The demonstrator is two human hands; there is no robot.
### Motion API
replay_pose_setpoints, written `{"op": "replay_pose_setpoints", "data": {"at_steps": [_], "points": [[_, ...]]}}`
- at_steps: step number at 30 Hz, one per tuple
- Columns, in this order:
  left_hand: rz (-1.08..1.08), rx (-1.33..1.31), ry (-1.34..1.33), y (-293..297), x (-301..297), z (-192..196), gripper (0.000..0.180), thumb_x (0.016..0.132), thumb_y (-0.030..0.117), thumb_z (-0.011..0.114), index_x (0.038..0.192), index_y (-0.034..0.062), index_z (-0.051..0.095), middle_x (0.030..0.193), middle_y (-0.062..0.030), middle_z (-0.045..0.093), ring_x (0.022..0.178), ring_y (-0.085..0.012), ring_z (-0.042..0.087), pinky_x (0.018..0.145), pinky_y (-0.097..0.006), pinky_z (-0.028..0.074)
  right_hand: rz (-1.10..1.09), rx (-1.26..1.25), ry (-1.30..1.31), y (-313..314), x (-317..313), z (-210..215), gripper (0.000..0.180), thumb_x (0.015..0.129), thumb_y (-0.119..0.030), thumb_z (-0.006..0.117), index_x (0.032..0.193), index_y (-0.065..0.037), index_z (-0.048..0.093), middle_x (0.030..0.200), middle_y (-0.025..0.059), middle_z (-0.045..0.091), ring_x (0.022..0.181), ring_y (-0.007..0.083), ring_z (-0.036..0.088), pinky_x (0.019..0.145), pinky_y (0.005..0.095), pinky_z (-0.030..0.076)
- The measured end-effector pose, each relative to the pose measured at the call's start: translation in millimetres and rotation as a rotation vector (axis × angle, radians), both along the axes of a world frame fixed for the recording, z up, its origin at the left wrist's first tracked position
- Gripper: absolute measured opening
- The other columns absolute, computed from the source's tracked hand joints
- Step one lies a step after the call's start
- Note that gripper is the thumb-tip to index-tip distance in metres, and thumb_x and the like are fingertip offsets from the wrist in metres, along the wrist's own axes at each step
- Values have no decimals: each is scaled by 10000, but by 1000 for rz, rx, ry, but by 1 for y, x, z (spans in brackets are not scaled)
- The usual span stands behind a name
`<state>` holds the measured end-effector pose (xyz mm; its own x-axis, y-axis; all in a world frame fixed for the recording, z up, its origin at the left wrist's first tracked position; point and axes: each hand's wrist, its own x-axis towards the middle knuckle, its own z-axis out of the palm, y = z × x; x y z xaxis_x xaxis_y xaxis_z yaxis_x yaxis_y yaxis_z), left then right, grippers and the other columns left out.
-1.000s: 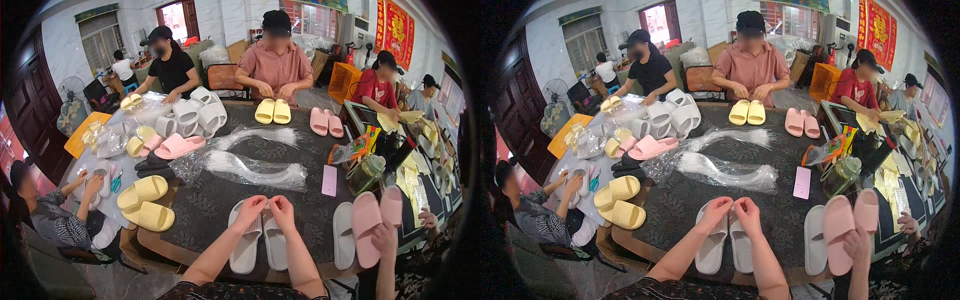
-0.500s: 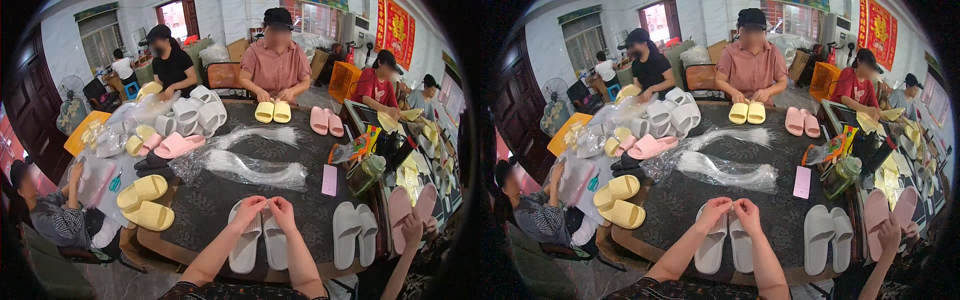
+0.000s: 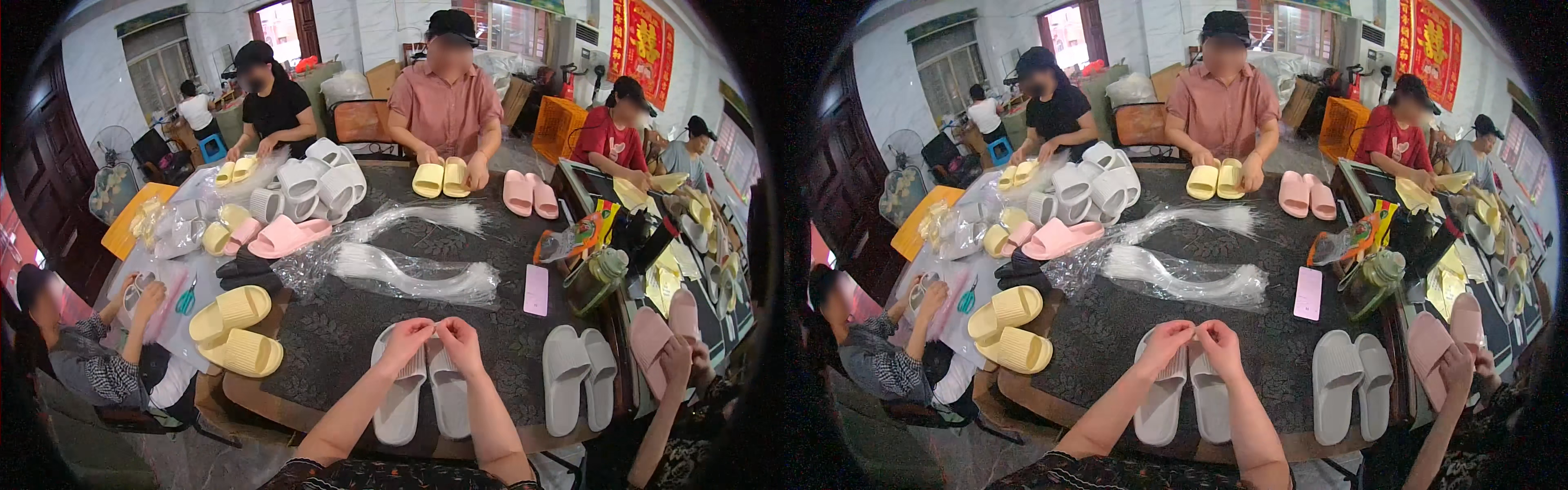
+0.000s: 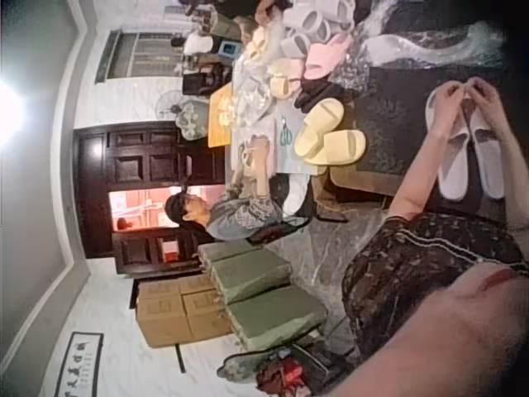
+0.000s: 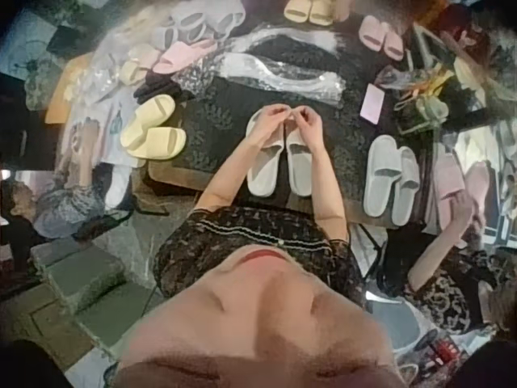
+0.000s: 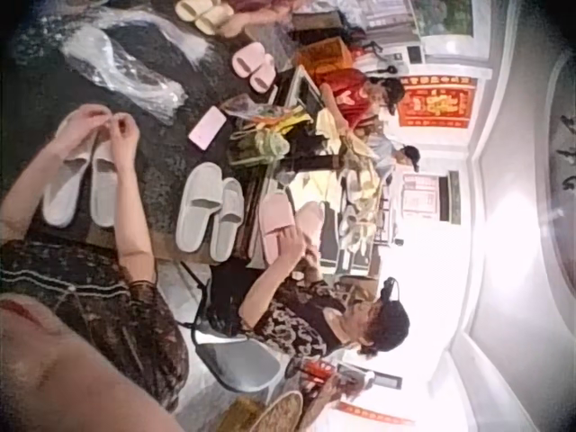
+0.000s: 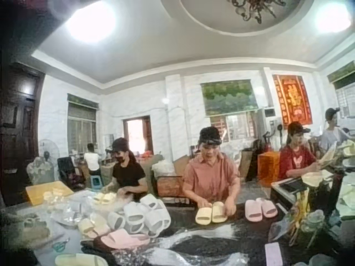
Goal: The person connects pairs of slippers together by threading plastic fasteners through them by hand.
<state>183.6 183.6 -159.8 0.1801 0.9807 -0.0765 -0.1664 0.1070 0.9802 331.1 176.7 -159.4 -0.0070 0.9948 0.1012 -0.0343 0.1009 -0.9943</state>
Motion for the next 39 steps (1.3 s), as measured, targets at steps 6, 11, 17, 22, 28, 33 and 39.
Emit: {"op": "replay_pose_setpoints", "data": {"at_steps": [6,11,17,22,28,33,39], "points": [[29,-30,-69,-2,1,2,162,900,150,602,999,30,645,854,38,610,769,-45,535,697,-199,426,-19,-5,-33,0,2,1,106,872,-138,622,872,-32,633,757,-46,591,659,19,484,609,191,414],[5,-37,-101,-3,0,6,155,891,159,603,969,34,649,816,42,599,742,-45,522,677,-199,415,-16,13,-30,0,4,-1,109,868,-132,615,865,-26,640,754,-43,596,655,24,491,603,198,418],[-9,-31,-109,-2,-2,8,153,884,168,605,943,35,652,791,49,589,716,-41,507,652,-197,401,-5,-15,-18,0,4,-1,116,869,-127,607,860,-16,642,745,-40,599,666,28,504,606,203,424],[-37,-42,-73,-1,-4,10,140,883,165,603,933,46,656,781,65,580,699,-26,487,637,-186,384,-10,8,-64,-1,3,2,124,880,-126,597,853,-10,632,721,-47,569,652,21,478,587,201,407],[-60,-65,-13,2,-4,3,139,891,181,600,930,60,659,773,79,566,692,-11,468,628,-180,373,-6,-1,-48,-1,0,2,138,893,-132,588,855,-3,620,716,-51,557,649,23,468,582,205,403],[-78,-40,-57,2,-1,4,142,899,186,591,920,62,656,780,81,569,697,-12,470,633,-180,377,-19,-3,-52,0,1,-1,154,905,-141,576,858,0,617,707,-34,561,664,27,476,596,207,408],[-89,-56,-34,2,-2,-1,141,908,177,578,935,61,653,798,77,578,716,-19,484,651,-181,384,-15,1,-65,0,1,-7,170,908,-151,572,854,6,611,704,-23,569,659,38,488,593,220,419]]}}
